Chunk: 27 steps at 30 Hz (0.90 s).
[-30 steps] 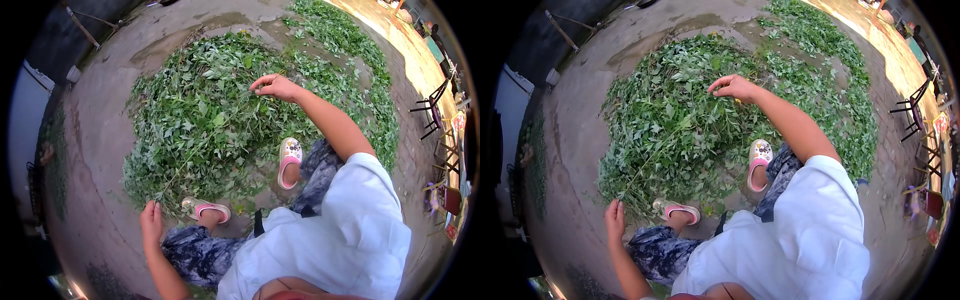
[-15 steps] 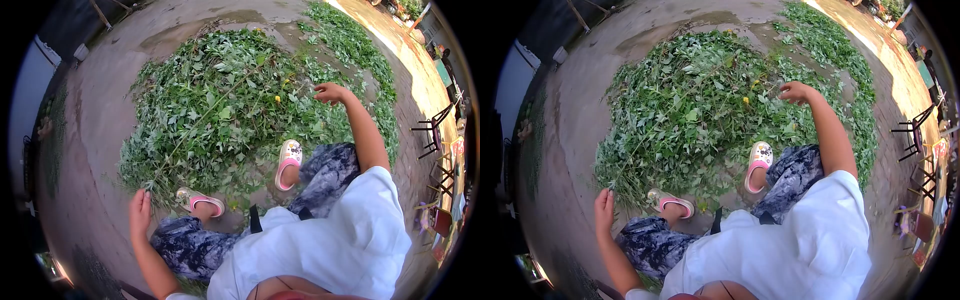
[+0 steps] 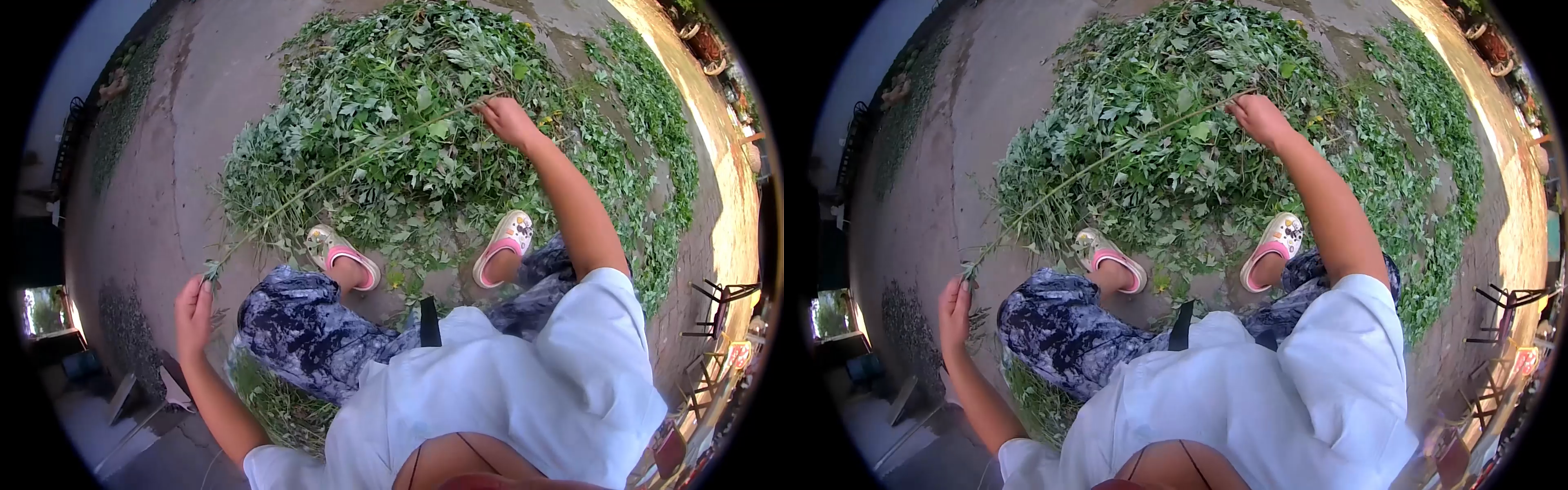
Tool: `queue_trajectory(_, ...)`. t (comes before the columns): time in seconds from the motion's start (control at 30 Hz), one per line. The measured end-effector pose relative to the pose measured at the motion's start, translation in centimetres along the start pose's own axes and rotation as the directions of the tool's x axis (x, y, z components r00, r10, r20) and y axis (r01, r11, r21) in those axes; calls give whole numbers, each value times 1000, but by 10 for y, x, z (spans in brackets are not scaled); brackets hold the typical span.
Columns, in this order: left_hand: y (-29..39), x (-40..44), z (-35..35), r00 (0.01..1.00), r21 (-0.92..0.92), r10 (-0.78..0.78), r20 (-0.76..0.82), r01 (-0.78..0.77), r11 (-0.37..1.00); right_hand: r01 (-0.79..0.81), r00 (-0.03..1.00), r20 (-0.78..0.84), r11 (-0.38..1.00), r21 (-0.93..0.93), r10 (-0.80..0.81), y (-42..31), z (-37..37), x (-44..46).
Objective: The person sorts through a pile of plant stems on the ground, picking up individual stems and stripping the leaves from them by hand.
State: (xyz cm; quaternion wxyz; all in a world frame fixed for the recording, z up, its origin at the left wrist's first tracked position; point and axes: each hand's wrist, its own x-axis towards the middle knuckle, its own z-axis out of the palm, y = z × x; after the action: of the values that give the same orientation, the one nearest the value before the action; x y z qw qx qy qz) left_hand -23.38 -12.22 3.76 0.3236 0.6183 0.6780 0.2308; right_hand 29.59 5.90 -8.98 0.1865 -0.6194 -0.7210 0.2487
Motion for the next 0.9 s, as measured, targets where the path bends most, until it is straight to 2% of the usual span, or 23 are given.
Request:
queue_trajectory(0.03, -4, -8, -5, 999, 18, 27, -17, -26, 999, 142, 990, 36, 975, -171, -138, 15, 5, -3)
queue_trajectory(0.07, -12, -16, -11, 1000, 19, 10, -27, -9, 1000, 176, 979, 162, 922, -346, -126, 30, 2, -8)
queue_trajectory(0.1, -25, -27, -18, 997, -28, -42, -68, 40, 999, 161, 965, 260, 856, -491, -32, 43, -3, -18)
queue_trajectory(0.13, -38, -37, -24, 990, -77, -90, -105, 82, 994, 60, 927, 320, 764, -642, 197, 93, 1, -22)
queue_trajectory(0.17, -52, -47, -29, 989, -80, -95, -109, 87, 993, -43, 768, 360, 604, -796, 530, 76, -19, -39)
queue_trajectory(0.2, -67, -59, -34, 977, -62, -109, -184, 99, 993, -101, 732, 254, 469, -877, 633, 125, -18, -55)
queue_trajectory(0.23, -83, -74, -37, 959, -44, -119, -256, 112, 993, -303, 396, 53, 185, -935, 917, 135, -21, -54)
queue_trajectory(0.3, -114, -108, -42, 895, -169, -200, -399, 142, 975, -239, 338, 10, 96, -966, 941, 147, -34, -71)
queue_trajectory(0.33, -130, -128, -42, 831, -34, -137, -539, 141, 989, -234, 336, 11, 94, -968, 942, 147, -32, -69)
queue_trajectory(0.4, -173, -182, -46, 702, 98, -80, -707, 209, 973, -349, 376, 33, 175, -921, 926, 148, -25, -63)
queue_trajectory(0.43, -193, -216, -48, 650, 112, -119, -750, 302, 947, -323, 535, 93, 305, -896, 840, 151, -14, -60)
queue_trajectory(0.47, -213, -250, -49, 594, 115, -157, -789, 393, 912, -301, 598, 156, 401, -866, 786, 158, 3, -51)
queue_trajectory(0.5, -249, -300, -49, 544, 175, -162, -823, 515, 839, -187, 682, 260, 507, -841, 684, 147, 19, -44)
queue_trajectory(0.53, -282, -349, -49, 492, 217, -167, -854, 630, 745, -117, 765, 284, 560, -820, 577, 124, 34, -40)
queue_trajectory(0.57, -316, -403, -46, 602, 556, 110, -791, 632, 540, -65, 774, 342, 604, -794, 532, 102, 49, -31)
queue_trajectory(0.6, -278, -420, -24, 445, 204, -313, -839, 791, 576, -57, 784, 378, 663, -746, 493, 86, 68, -25)
queue_trajectory(0.63, -275, -452, -19, 379, 84, -587, -715, 881, 466, -10, 808, 410, 705, -709, 424, 63, 83, -21)
queue_trajectory(0.67, -262, -466, 0, 266, -76, -708, -654, 908, 411, 56, 832, 447, 750, -659, 330, 46, 100, -18)
queue_trajectory(0.73, -278, -501, 7, 28, -117, -980, -197, 992, 52, 128, 869, 473, 859, -496, 143, 12, 131, -13)
queue_trajectory(0.77, -277, -493, 8, 27, -115, -980, -197, 992, 50, 115, 869, 486, 915, -387, 95, -5, 146, -9)
queue_trajectory(0.8, -278, -478, 11, -162, 44, -987, 3, 986, -161, 103, 869, 492, 957, -272, 46, -22, 162, -4)
queue_trajectory(0.83, -283, -459, 14, -370, 236, -914, 168, 915, -327, 127, 889, 459, 965, -229, -8, -34, 181, 1)
queue_trajectory(0.9, -297, -388, -2, -87, 189, -990, 114, 980, -65, 213, 931, 327, 969, -125, -162, -59, 216, 5)
